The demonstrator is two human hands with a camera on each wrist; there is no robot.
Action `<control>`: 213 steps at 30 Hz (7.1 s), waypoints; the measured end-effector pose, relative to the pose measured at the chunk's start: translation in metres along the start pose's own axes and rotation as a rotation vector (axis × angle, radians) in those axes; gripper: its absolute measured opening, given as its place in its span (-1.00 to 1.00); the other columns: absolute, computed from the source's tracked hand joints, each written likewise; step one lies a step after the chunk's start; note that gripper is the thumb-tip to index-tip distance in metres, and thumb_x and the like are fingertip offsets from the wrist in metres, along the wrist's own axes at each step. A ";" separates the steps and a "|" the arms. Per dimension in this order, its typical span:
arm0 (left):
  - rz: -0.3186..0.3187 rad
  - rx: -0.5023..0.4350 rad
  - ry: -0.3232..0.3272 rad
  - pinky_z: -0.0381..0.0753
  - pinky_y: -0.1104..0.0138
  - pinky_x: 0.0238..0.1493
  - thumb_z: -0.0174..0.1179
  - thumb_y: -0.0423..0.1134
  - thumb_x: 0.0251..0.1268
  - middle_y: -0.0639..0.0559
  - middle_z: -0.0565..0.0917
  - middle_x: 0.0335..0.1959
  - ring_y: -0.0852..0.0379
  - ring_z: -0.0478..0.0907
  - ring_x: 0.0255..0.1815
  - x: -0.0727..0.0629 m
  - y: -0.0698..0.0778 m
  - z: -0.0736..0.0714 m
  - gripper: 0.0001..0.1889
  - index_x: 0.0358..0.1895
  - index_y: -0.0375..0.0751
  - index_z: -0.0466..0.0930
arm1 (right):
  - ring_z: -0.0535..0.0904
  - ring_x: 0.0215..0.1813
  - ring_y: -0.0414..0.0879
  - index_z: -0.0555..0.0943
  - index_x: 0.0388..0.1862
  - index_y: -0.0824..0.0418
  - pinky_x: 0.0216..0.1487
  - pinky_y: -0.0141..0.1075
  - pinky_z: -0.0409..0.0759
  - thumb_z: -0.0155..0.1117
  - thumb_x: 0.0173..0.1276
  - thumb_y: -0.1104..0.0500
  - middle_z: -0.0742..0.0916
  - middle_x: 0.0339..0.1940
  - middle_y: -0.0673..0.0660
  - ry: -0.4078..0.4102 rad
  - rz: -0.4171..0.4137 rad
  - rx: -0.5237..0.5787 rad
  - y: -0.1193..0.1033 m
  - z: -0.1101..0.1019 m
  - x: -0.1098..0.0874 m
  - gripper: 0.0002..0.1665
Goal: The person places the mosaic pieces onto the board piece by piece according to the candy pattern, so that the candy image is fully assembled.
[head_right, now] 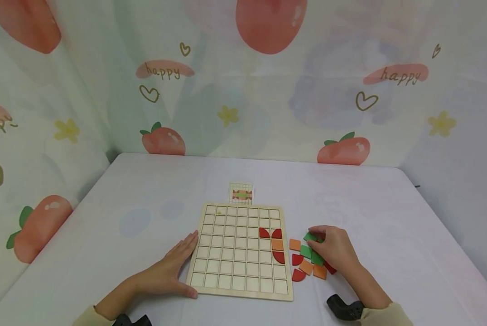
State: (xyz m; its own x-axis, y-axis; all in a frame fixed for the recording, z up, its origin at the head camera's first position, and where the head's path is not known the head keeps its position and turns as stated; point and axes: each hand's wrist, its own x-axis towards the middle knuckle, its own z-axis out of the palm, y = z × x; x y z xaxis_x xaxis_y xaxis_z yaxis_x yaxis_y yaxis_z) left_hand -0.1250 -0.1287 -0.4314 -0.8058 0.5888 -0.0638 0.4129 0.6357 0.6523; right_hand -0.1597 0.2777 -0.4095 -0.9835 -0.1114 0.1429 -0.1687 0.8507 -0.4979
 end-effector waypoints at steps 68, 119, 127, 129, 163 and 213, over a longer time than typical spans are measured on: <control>0.007 -0.024 -0.003 -0.29 0.08 0.37 0.35 0.31 -0.25 -0.07 -0.28 0.47 0.08 -0.38 0.44 0.000 0.000 -0.001 0.33 0.44 -0.29 -0.32 | 0.56 -0.15 -0.17 0.69 -0.17 0.09 -0.40 -0.39 0.49 0.44 0.06 0.14 0.70 -0.19 -0.06 -0.156 -0.278 0.406 -0.045 0.040 0.014 -0.70; 0.021 -0.025 -0.004 -0.29 0.08 0.37 0.34 0.32 -0.23 -0.07 -0.29 0.47 0.07 -0.38 0.44 0.000 -0.001 0.001 0.32 0.44 -0.29 -0.35 | 0.55 -0.04 -0.19 0.68 -0.10 0.11 -0.17 -0.25 0.58 0.42 0.07 0.17 0.68 -0.15 -0.09 -0.140 -0.356 0.337 -0.041 0.035 0.013 -0.65; 0.021 -0.028 -0.005 -0.30 0.07 0.37 0.34 0.32 -0.23 -0.05 -0.30 0.47 0.09 -0.38 0.44 0.001 -0.002 0.002 0.32 0.44 -0.27 -0.35 | 0.56 -0.05 -0.15 0.66 -0.11 0.18 -0.14 -0.18 0.60 0.41 0.09 0.18 0.70 -0.18 -0.01 -0.130 -0.391 0.371 -0.027 0.026 0.013 -0.66; 0.013 -0.024 -0.007 -0.30 0.09 0.37 0.33 0.33 -0.24 -0.04 -0.31 0.47 0.10 -0.39 0.44 0.000 -0.002 0.002 0.33 0.45 -0.26 -0.35 | 0.58 -0.08 -0.16 0.66 -0.11 0.17 -0.12 -0.22 0.59 0.42 0.08 0.20 0.71 -0.20 -0.03 -0.097 -0.395 0.319 -0.023 0.024 0.012 -0.66; 0.007 -0.007 -0.001 -0.28 0.10 0.38 0.33 0.35 -0.27 -0.03 -0.31 0.47 0.11 -0.38 0.44 0.000 -0.001 0.002 0.34 0.45 -0.25 -0.36 | 0.57 -0.12 -0.22 0.69 -0.16 0.08 -0.17 -0.33 0.57 0.43 0.05 -0.01 0.70 -0.23 -0.13 -0.198 -0.275 0.125 -0.009 -0.003 -0.020 -0.64; 0.011 -0.014 0.000 -0.29 0.08 0.37 0.34 0.34 -0.27 -0.06 -0.28 0.47 0.08 -0.37 0.44 0.001 -0.002 0.002 0.34 0.45 -0.28 -0.33 | 0.58 -0.13 -0.18 0.67 -0.11 0.14 -0.14 -0.17 0.59 0.36 0.13 0.00 0.69 -0.19 -0.10 -0.218 -0.386 0.124 -0.030 0.001 -0.010 -0.63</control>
State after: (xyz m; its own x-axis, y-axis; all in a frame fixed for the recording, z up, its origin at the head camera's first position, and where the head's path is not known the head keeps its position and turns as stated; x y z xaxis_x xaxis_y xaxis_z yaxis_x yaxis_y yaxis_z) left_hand -0.1258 -0.1278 -0.4344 -0.8008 0.5962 -0.0565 0.4163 0.6221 0.6631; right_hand -0.1444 0.2526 -0.3965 -0.8360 -0.5244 0.1614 -0.5188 0.6596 -0.5439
